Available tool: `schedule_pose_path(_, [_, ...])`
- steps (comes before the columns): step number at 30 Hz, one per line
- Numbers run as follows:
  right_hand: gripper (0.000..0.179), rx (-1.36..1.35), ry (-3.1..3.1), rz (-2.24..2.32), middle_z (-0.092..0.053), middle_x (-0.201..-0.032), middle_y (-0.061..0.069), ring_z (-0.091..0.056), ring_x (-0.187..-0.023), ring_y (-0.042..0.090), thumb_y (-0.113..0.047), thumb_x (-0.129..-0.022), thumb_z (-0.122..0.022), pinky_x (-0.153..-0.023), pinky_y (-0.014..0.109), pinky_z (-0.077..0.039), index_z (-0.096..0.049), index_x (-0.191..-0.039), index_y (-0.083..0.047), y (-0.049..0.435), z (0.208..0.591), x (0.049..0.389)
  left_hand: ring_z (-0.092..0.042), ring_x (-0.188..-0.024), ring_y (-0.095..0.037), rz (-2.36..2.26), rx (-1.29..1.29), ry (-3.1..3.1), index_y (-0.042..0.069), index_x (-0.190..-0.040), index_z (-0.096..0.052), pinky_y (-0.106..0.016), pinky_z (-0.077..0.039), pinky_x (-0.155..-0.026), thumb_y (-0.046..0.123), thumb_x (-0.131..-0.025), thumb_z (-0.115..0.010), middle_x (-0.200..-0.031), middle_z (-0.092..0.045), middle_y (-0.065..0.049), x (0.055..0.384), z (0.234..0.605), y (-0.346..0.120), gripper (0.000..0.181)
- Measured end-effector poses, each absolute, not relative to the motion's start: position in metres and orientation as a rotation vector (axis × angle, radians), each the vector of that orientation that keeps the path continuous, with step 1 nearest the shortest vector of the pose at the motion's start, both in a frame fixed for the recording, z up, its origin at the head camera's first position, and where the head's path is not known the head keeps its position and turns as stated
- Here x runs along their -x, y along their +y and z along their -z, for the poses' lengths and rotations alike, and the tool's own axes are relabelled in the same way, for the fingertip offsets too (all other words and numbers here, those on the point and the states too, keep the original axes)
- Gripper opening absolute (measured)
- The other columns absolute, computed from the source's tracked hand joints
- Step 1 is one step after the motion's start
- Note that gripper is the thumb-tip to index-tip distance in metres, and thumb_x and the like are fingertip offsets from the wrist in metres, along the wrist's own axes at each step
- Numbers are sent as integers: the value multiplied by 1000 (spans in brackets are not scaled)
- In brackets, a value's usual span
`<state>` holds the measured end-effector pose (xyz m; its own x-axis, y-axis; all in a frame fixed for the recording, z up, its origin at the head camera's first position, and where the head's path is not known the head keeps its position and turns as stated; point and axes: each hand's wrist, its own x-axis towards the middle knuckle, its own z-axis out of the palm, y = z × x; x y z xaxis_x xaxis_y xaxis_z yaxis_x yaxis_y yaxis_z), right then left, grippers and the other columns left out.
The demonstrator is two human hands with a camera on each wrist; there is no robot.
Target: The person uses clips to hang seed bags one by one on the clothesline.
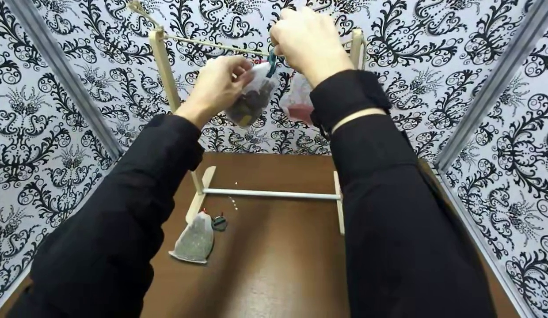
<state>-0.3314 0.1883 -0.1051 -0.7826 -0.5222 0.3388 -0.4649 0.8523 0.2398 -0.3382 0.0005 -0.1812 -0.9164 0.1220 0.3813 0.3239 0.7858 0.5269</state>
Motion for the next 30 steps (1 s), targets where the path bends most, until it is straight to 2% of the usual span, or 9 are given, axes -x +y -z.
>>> schedule_pose_path(3, [28, -735, -2646, 197, -56, -113, 15, -53, -106, 40, -29, -104, -58, -85, 64, -50, -70, -122, -11, 189, 105, 331, -74, -97, -16, 838, 351, -2639, 19, -115, -71, -27, -60, -88, 22, -105, -57, -120, -76, -2, 339, 180, 1, 18])
schedule_pose_path(6, [29, -738, -2654, 196, -57, -115, 15, -53, -107, 41, -30, -105, -56, -86, 64, -50, -69, -125, -12, 189, 105, 331, -74, -96, -16, 837, 351, -2636, 19, -115, -71, -26, -60, -85, 22, -105, -57, -120, -77, -2, 338, 180, 2, 18])
schedule_pose_path(13, [45, -835, -2666, 278, -57, -118, 23, -56, -107, 46, -31, -106, -55, -85, 65, -53, -51, -145, -9, 190, 106, 333, -75, -81, -14, 971, 352, -2657, 18, -112, -70, -23, -60, -67, 23, -106, -54, -109, -78, -3, 335, 179, 5, 18])
schedule_pose_path(18, [47, -852, -2644, 257, -57, -116, 23, -58, -99, 43, -36, -105, -56, -80, 61, -54, -54, -140, -4, 191, 110, 334, -75, -78, -13, 999, 339, -2652, 18, -112, -70, -22, -60, -64, 21, -106, -54, -107, -77, -3, 334, 180, 4, 17])
schedule_pose_path(21, [48, -834, -2651, 243, -56, -121, 25, -59, -101, 44, -37, -106, -54, -82, 62, -54, -53, -141, -4, 190, 111, 334, -74, -82, -12, 985, 330, -2649, 19, -112, -70, -22, -61, -72, 21, -106, -55, -107, -77, -2, 334, 181, 3, 16])
schedule_pose_path(27, [55, -792, -2668, 236, -54, -138, 29, -56, -116, 50, -39, -108, -49, -95, 69, -50, -45, -152, -7, 188, 112, 333, -73, -93, -15, 904, 343, -2683, 19, -114, -69, -28, -60, -86, 20, -104, -57, -109, -75, -1, 335, 182, 3, 14])
schedule_pose_path(30, [55, -791, -2653, 209, -56, -135, 27, -56, -116, 48, -40, -107, -50, -94, 67, -50, -46, -151, -6, 189, 116, 332, -72, -96, -16, 852, 371, -2711, 17, -114, -67, -28, -59, -88, 18, -104, -57, -109, -74, -2, 335, 184, 4, 13])
